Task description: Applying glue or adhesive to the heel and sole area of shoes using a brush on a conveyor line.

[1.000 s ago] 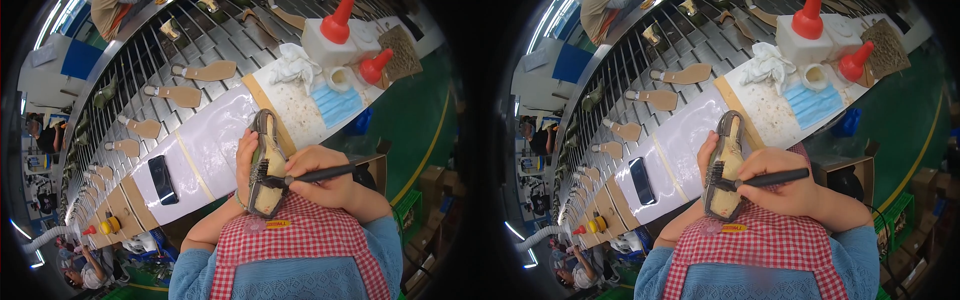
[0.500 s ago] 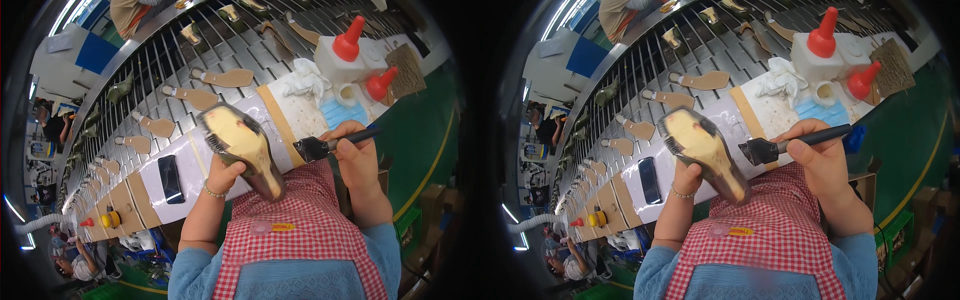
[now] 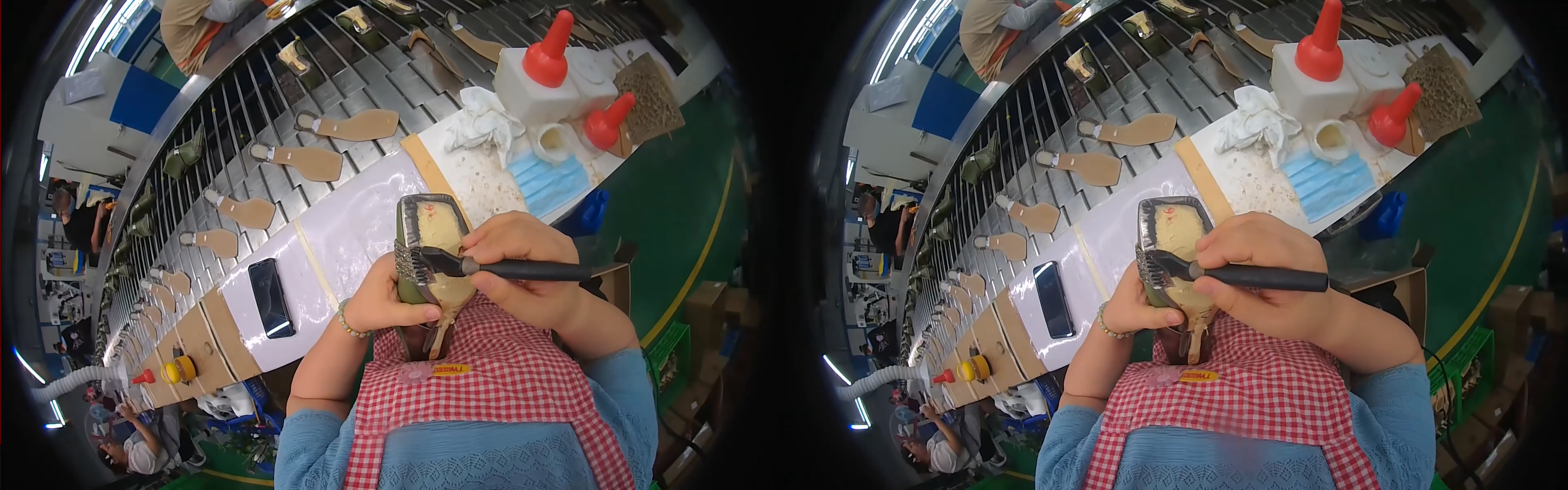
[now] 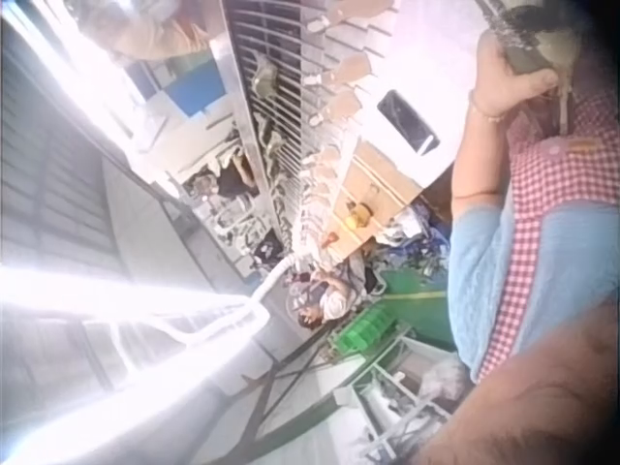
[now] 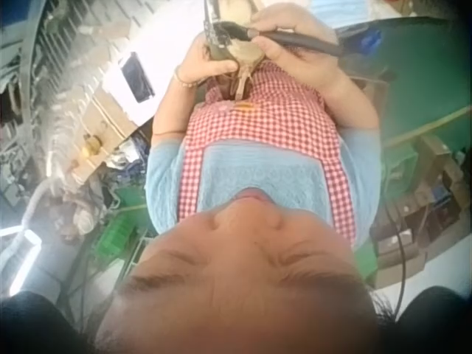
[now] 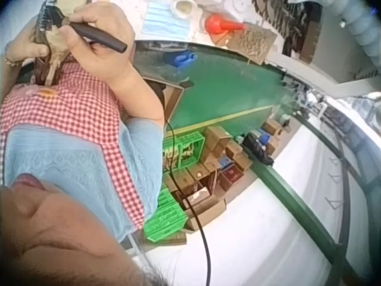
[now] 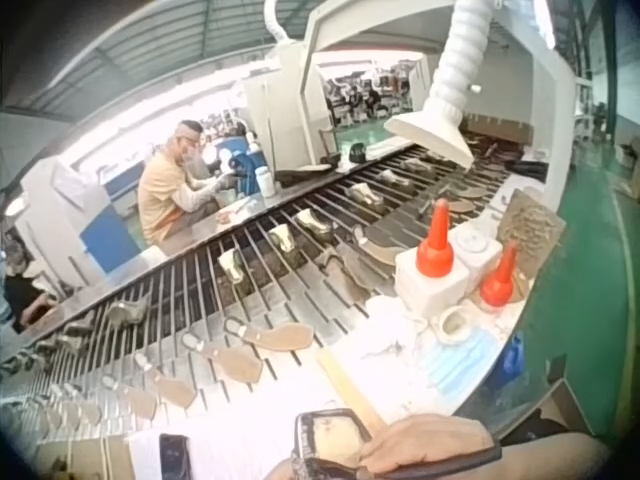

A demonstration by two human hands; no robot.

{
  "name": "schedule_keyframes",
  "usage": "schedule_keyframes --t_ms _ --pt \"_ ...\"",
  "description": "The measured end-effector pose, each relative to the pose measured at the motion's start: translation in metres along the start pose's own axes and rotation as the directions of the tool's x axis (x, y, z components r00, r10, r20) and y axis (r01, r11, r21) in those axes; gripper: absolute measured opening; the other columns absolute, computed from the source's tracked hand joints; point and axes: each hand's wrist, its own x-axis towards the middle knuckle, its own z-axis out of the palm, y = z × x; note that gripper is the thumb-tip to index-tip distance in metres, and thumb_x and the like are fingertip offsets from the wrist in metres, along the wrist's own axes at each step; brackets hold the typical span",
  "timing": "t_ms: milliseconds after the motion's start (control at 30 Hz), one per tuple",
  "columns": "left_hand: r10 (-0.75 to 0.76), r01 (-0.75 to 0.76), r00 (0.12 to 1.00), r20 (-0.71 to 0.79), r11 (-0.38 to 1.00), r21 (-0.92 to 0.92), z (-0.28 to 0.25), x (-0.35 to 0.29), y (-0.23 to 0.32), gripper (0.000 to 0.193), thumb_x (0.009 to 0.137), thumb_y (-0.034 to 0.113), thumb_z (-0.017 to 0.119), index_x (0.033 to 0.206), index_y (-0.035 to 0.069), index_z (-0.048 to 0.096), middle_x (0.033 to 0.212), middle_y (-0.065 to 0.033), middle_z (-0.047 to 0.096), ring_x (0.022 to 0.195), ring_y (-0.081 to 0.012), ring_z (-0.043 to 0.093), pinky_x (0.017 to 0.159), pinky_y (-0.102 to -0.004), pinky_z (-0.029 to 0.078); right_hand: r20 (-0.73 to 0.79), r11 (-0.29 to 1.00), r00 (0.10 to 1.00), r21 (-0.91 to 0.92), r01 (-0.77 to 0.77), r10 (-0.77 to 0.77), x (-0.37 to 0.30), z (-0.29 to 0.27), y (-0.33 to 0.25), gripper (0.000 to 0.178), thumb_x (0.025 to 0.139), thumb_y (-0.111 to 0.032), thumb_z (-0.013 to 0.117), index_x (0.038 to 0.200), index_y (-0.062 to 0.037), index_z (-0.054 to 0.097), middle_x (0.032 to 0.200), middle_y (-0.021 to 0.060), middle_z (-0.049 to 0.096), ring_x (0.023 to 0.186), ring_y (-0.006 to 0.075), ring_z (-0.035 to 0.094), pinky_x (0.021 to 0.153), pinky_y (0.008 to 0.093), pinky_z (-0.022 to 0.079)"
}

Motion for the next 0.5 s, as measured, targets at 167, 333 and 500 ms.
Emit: schedule_keyframes --t_ms 167,333,500 --pt "-0.019 0.019 1.0 0.001 1.0 -0.01 0.003 -0.004 -0.001 0.052 0.069 0.017 0.079 0.113 -0.001 0.058 0.111 -0.0079 0.06 0.102 -0.015 0.055 0.089 -0.0298 0.045 0.141 1.0 0.99 0.012 -0.014 0.012 -0.001 -0.007 -0.005 0.019 0.071 -0.003 0.074 0.086 -0.0019 0.062 0.083 0.0112 0.065 0.077 0.0222 0.064 0.067 0.0285 0.05" --pt "-0.004 0.004 1.0 0.024 1.0 0.002 0.002 -0.006 -0.005 0.054 0.068 0.018 0.08 0.113 -0.002 0.058 0.109 -0.0076 0.061 0.101 -0.0148 0.055 0.088 -0.0295 0.045 0.213 0.897 0.939 0.299 -0.325 0.269 -0.006 -0.011 -0.006 0.018 0.073 -0.002 0.073 0.088 -0.0005 0.063 0.085 0.0112 0.065 0.076 0.0178 0.063 0.067 0.0262 0.048" --pt "-0.029 0.029 0.999 0.034 1.0 -0.003 0.003 -0.006 -0.002 0.056 0.067 0.018 0.081 0.113 -0.002 0.057 0.109 -0.0073 0.061 0.1 -0.0146 0.056 0.088 -0.0295 0.045 0.041 0.991 0.996 0.104 -0.084 0.08 0.001 -0.006 0.0 0.017 0.073 -0.002 0.073 0.087 -0.0008 0.063 0.086 0.0112 0.065 0.079 0.0189 0.063 0.069 0.0272 0.049"
